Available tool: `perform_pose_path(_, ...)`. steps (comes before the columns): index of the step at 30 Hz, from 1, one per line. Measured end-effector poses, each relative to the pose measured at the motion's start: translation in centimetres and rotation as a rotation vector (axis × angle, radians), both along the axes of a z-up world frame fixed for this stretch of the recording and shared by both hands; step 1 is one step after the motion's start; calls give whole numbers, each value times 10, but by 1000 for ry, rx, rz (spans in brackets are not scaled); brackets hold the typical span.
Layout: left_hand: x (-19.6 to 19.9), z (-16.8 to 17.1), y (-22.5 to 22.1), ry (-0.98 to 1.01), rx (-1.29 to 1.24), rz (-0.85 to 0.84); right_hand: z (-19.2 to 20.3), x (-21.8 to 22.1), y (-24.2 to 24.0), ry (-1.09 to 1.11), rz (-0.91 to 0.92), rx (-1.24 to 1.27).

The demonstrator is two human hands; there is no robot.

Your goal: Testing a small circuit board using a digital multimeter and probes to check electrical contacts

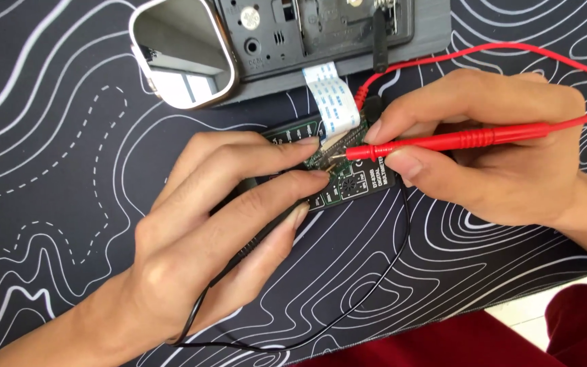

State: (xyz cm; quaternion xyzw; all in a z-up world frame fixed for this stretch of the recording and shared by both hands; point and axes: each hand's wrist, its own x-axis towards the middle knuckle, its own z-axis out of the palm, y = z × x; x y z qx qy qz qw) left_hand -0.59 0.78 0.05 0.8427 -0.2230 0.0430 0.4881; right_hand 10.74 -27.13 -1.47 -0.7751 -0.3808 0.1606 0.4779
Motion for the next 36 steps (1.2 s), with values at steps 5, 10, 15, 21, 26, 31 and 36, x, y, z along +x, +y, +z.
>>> perform_pose_path(5,0,0,0,-13,5,4,1,0,0,21,-28,16)
perform_pose_path(10,-1,-2,0,-24,3,2,0,-2,0,-4,-12,1)
perform_pose_path(15,-3,-7,3,-39,-18,-5,-1,-2,-2,-67,17,-42)
perform_pose_path(21,-4,-7,6,-33,-32,-5,-5,-1,-2,-197,44,20)
perform_pose_path(26,-4,-8,5,-32,-43,-15,-3,-1,-11,-148,-37,-178)
perform_pose_path(31,-3,-8,6,-22,-37,-19,-2,1,-3,-44,-46,-119)
perform_pose_path(36,-3,-6,5,-27,-35,-15,-2,0,-9,-43,-89,-158)
